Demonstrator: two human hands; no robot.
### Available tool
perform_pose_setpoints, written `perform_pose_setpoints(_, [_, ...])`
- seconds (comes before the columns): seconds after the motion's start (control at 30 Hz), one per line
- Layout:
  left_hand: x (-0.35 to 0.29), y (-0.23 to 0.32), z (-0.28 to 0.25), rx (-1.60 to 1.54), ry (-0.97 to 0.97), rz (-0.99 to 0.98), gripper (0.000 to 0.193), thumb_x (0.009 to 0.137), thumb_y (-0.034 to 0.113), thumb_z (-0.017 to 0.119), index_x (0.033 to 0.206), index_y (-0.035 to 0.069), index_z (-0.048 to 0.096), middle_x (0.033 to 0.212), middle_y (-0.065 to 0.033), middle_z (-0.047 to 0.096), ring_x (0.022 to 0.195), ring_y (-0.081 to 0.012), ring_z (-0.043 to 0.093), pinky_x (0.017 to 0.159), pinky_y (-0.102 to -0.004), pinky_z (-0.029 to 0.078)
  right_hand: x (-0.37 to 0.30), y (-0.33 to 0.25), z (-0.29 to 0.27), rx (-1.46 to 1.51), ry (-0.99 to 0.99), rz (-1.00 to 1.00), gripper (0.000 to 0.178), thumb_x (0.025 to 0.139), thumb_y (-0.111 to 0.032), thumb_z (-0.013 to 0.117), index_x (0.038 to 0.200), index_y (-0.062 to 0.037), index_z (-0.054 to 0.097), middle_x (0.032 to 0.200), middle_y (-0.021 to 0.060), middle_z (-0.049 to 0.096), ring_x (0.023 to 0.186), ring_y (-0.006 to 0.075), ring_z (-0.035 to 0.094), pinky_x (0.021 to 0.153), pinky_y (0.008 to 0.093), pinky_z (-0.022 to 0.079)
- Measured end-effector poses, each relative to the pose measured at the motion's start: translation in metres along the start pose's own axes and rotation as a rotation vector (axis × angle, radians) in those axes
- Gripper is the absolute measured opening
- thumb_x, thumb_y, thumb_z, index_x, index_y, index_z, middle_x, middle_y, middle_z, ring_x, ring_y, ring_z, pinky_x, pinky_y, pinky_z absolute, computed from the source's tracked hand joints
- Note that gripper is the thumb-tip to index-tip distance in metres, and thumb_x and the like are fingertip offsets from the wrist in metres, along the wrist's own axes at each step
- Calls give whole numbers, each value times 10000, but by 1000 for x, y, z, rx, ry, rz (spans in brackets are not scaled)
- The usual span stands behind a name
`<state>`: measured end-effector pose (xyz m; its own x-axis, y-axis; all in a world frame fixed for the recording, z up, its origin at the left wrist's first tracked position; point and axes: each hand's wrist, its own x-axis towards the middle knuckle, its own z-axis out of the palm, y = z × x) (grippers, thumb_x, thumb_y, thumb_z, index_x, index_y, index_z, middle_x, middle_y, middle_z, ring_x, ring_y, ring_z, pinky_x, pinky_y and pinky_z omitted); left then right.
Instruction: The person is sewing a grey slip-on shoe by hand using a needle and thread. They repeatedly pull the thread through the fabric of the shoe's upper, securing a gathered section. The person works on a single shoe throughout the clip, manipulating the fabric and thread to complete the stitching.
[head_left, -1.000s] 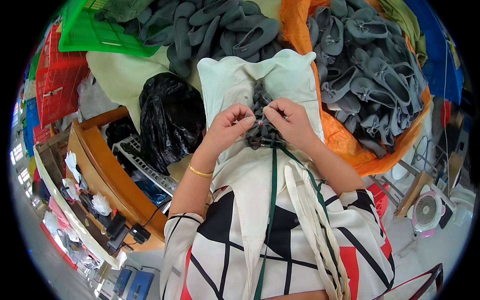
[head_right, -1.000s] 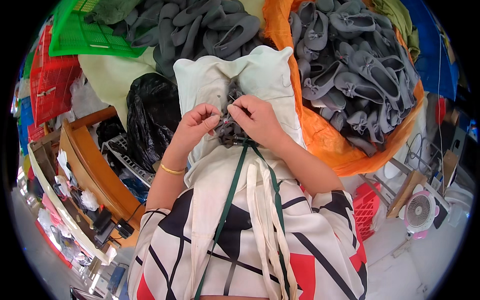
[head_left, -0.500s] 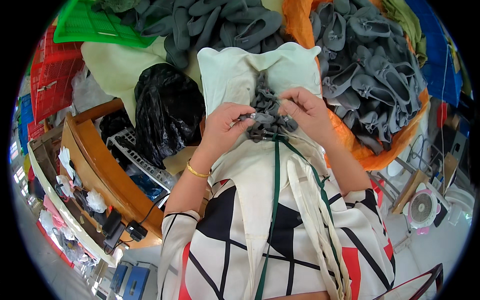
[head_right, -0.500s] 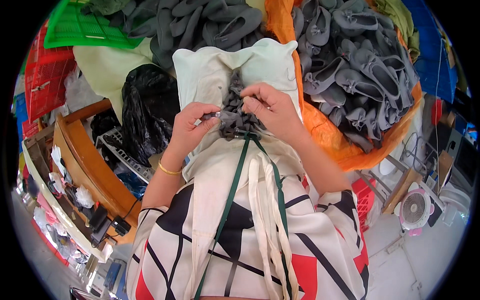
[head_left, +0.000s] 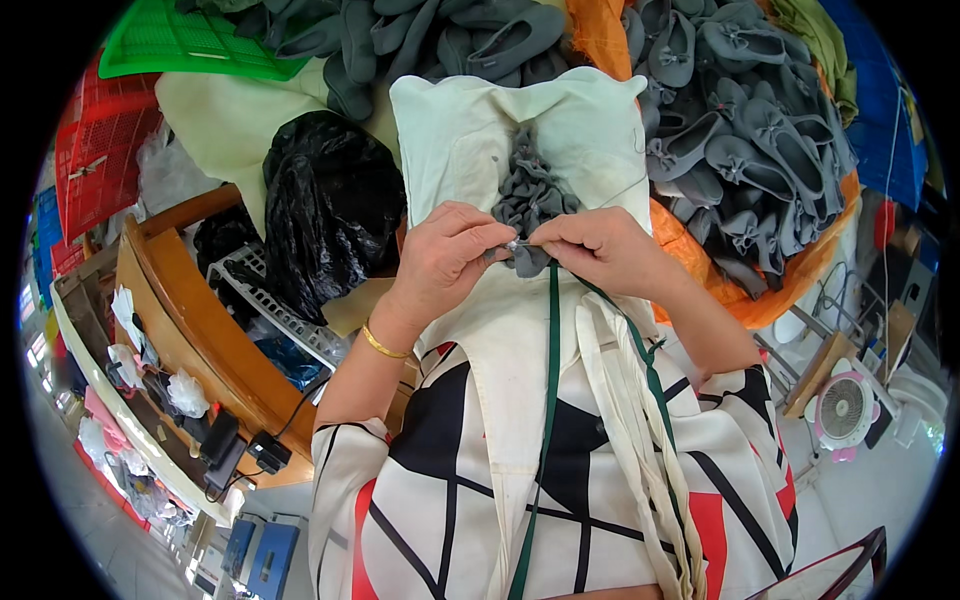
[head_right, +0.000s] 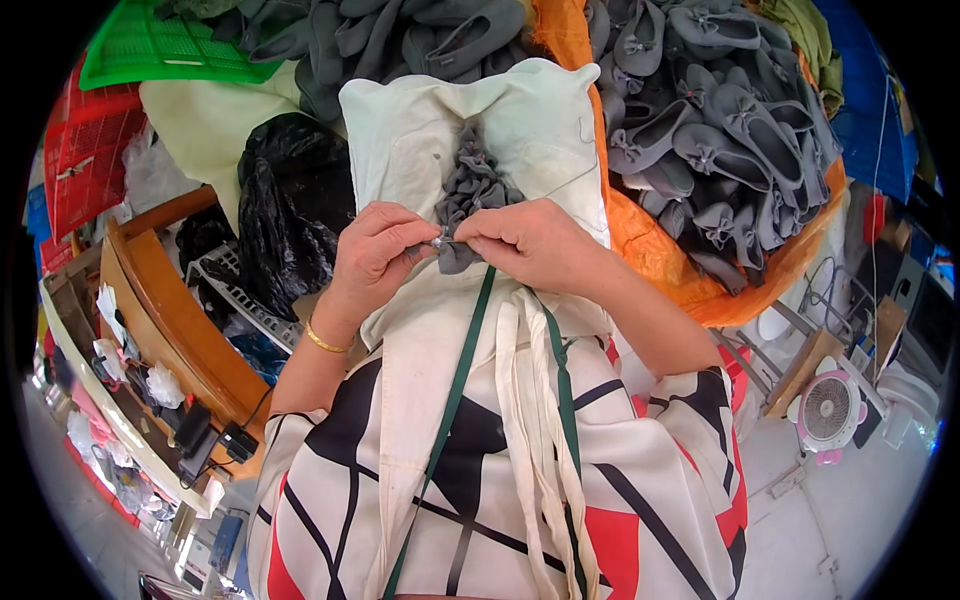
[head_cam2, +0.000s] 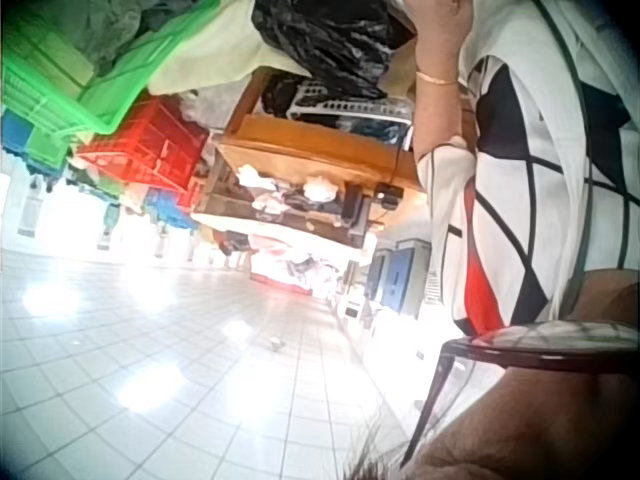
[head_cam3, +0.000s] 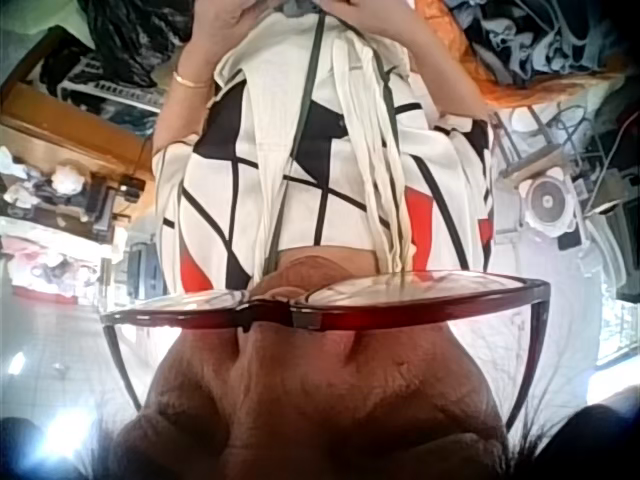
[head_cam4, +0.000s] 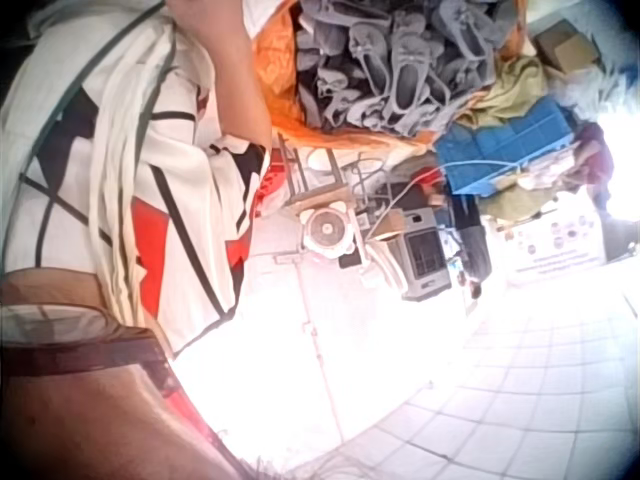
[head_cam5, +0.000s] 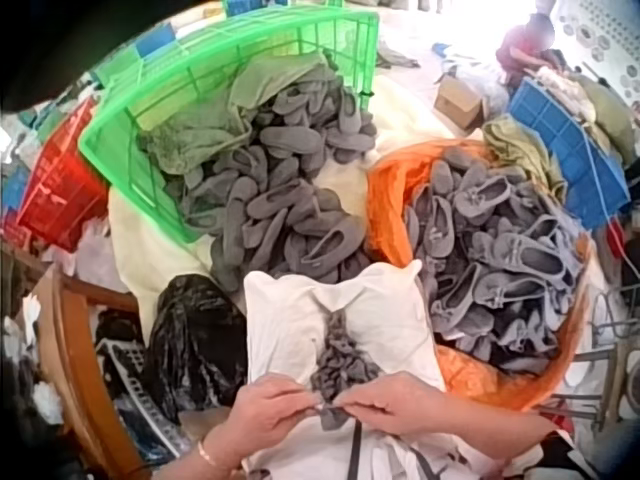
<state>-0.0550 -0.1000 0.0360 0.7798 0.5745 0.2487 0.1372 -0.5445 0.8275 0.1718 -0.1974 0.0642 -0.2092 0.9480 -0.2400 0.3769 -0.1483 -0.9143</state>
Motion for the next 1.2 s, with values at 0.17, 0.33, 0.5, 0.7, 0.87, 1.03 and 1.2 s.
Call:
perform_pose_setpoints(0.17, [0, 1, -1, 5, -8, 10, 288, 708, 54, 794, 985, 89, 723, 903, -50, 676, 836, -247, 632, 721, -330, 511, -1, -2, -3, 3, -33, 19, 191, 894, -46, 622, 1067, -53, 704, 885, 69, 716, 719, 180, 660, 671, 262, 505])
perform_pose_setpoints(0.33, [-2, 2, -2, 4, -23, 16, 285, 719, 60, 795, 993, 93, 723, 904, -53, 671, 835, -247, 629, 715, -329, 509, -3, 3, -3, -15, -64, 9, 192, 895, -47, 621, 1068, -47, 706, 895, 72, 718, 736, 185, 665, 686, 260, 508])
perform_pose_setpoints(0.5, [-7, 2, 1, -86, -34, -19, 291, 724, 38, 794, 1002, 85, 724, 906, -55, 657, 853, -238, 623, 704, -318, 507, -1, 11, 1, 155, -98, 23, 176, 925, -93, 625, 1084, -57, 692, 886, 71, 712, 751, 162, 653, 719, 267, 510])
perform_pose_setpoints(0.7, [-11, 9, 5, -209, -24, -92, 269, 708, -2, 787, 958, 69, 718, 889, -63, 668, 846, -258, 622, 726, -334, 513, -4, 19, 11, 307, -132, 35, 151, 949, -85, 623, 1084, -43, 677, 900, 25, 701, 806, 86, 614, 761, 238, 493])
perform_pose_setpoints(0.87, [-17, 9, 6, -243, -55, -87, 271, 729, -2, 788, 982, 78, 731, 905, -55, 662, 841, -228, 615, 700, -309, 501, -4, 20, 18, 329, -139, 30, 122, 948, -82, 629, 1056, -41, 669, 874, 13, 693, 781, 77, 596, 743, 232, 487])
perform_pose_setpoints(1.03, [-16, 14, 6, -249, -64, -96, 260, 708, -18, 776, 946, 66, 716, 884, -70, 664, 826, -260, 613, 716, -341, 503, -4, 16, 19, 271, -158, 91, 100, 958, -130, 627, 994, -42, 660, 813, 0, 662, 726, 79, 565, 688, 237, 471])
perform_pose_setpoints(1.2, [-17, 13, 10, -253, -80, -93, 258, 714, -5, 780, 950, 78, 715, 857, -61, 659, 812, -258, 615, 704, -342, 498, -2, 18, 18, 375, -208, 202, 269, 960, -258, 623, 1139, -58, 601, 700, 0, 561, 642, 92, 492, 612, 256, 416])
